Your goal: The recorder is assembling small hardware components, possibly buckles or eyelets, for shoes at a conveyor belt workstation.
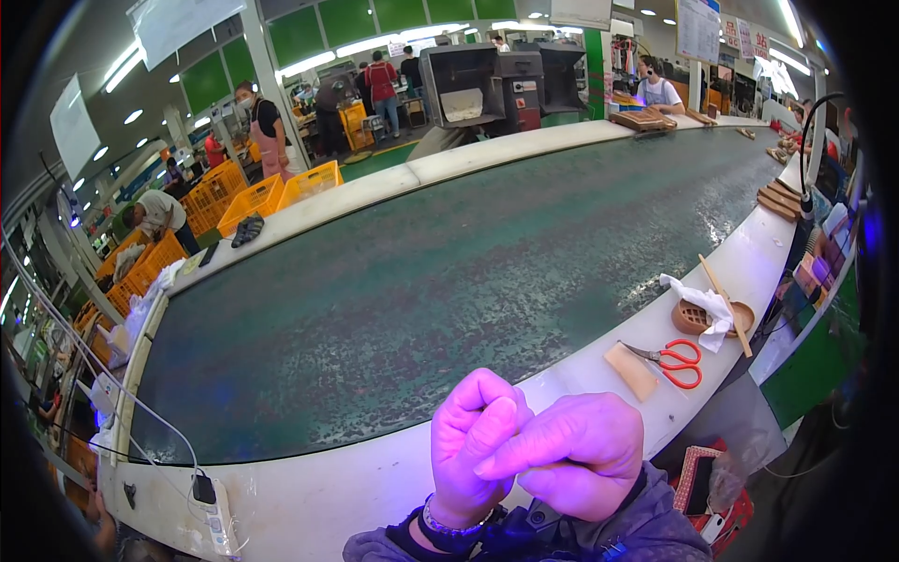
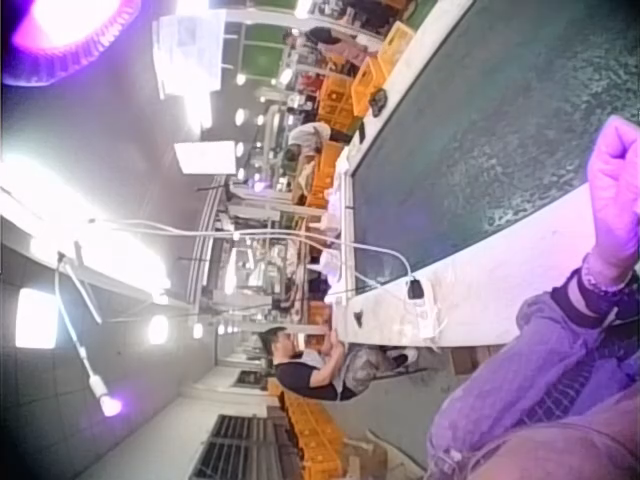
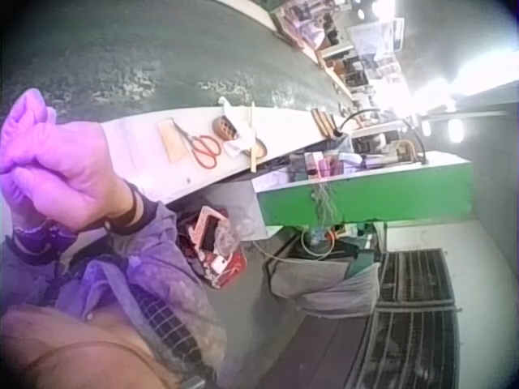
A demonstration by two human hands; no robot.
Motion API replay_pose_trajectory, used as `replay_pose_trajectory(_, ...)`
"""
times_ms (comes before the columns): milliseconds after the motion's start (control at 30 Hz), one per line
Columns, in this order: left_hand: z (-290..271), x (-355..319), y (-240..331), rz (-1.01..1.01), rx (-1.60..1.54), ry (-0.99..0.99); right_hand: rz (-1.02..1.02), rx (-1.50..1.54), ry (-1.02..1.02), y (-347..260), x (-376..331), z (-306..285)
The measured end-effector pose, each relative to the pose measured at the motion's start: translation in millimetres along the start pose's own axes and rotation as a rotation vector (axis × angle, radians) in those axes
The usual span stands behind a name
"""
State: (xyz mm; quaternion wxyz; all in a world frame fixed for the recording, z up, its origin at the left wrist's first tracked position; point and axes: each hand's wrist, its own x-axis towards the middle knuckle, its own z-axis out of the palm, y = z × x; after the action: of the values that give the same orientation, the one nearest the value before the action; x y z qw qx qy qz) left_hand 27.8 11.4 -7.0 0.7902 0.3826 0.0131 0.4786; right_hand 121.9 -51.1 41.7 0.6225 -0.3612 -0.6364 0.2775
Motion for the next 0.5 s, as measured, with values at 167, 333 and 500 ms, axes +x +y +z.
replay_pose_trajectory(167,-1.2,0.2,-0.9,0.01,0.013,-0.006,-0.018,0.006,0.001,2.6,-0.6,-0.2)
replay_pose_trajectory(333,-0.3,1.4,-2.2,-0.005,-0.009,-0.002,-0.002,-0.008,0.003,1.2,-0.2,-1.0)
replay_pose_trajectory(500,-0.5,1.1,-1.8,0.008,0.014,0.003,-0.006,-0.024,-0.007,1.7,0.4,-1.1)
